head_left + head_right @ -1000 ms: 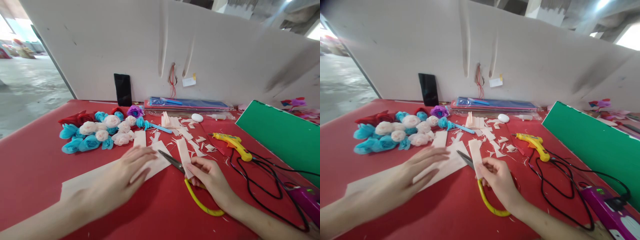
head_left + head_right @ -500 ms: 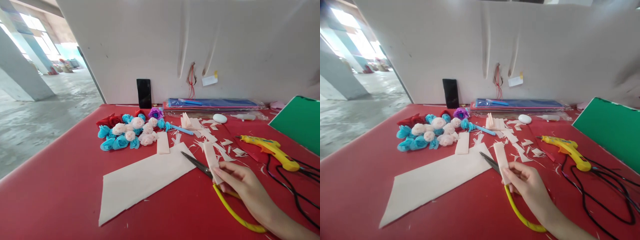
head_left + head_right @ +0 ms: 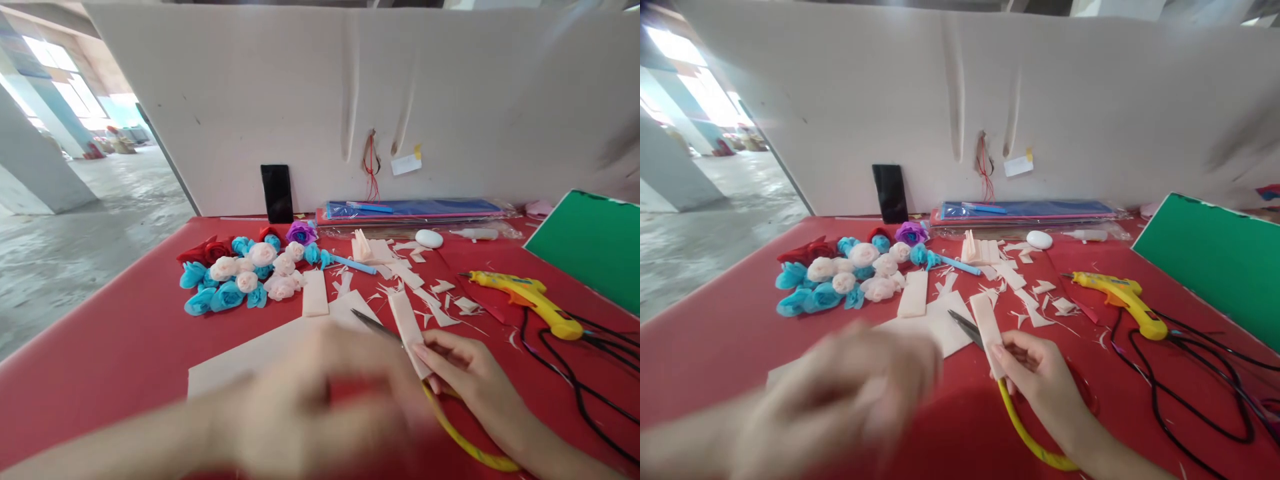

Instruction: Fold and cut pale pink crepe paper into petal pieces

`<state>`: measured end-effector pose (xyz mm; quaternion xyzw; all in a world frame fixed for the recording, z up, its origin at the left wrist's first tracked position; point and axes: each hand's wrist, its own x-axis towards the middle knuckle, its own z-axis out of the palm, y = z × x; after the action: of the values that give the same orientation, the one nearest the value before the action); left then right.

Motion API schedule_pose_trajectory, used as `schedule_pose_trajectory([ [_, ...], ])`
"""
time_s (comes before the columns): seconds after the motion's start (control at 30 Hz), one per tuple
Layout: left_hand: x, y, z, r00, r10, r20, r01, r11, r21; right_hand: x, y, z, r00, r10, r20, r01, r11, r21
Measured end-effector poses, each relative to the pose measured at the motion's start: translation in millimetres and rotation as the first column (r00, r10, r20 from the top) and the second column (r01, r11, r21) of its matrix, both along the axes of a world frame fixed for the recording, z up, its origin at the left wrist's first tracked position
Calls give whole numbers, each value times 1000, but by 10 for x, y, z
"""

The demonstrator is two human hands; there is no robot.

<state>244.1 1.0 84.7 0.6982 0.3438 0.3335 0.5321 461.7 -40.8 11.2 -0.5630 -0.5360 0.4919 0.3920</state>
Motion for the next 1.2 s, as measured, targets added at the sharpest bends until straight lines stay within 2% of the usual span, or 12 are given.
schedule_pose_trajectory([
  [0.03, 10, 161, 90, 996, -19, -88, 29, 993, 111, -8, 3, 6, 1000, -4, 2, 4, 1000, 1],
  [0.07, 3, 348, 133, 925, 133, -357, 34, 904, 426, -15, 5, 11, 1000, -7, 6, 7, 1000, 0],
  [0.1, -13, 554, 136, 765, 325, -556, 136, 762, 633, -21, 5, 16, 1000, -7, 8, 7, 1000, -2],
  [0.17, -50, 967, 72, 647, 386, -658, 247, 710, 659, -28, -3, 22, 1000, 0, 8, 0, 1000, 1],
  [0.27, -49, 1400, -59, 488, 390, -781, 377, 713, 591, -25, -21, 15, 1000, 21, 12, -21, 1000, 7],
  [0.4, 50, 1523, -170, 286, 395, -873, 449, 750, 486, -21, -19, -12, 999, 39, 9, -39, 999, 13],
  [0.5, 106, 1488, -232, 226, 396, -890, 459, 763, 456, -26, -12, -24, 999, 40, -3, -40, 999, 15],
  [0.6, 103, 1478, -284, 235, 393, -889, 450, 767, 458, -34, -22, -17, 999, 42, -11, -42, 999, 21],
  [0.7, 70, 1491, -309, 295, 366, -882, 427, 776, 465, -40, -36, 1, 999, 43, -13, -43, 999, 26],
  [0.9, 3, 1441, -281, 520, 260, -814, 347, 806, 479, -39, -36, 32, 999, 40, -15, -40, 999, 29],
  [1.03, -74, 1316, -289, 679, 121, -724, 325, 834, 445, -35, -33, 31, 1000, 30, -6, -30, 999, 33],
  [1.2, -158, 1213, -354, 780, 6, -625, 295, 878, 377, -49, -39, 33, 1000, 29, -2, -29, 999, 33],
])
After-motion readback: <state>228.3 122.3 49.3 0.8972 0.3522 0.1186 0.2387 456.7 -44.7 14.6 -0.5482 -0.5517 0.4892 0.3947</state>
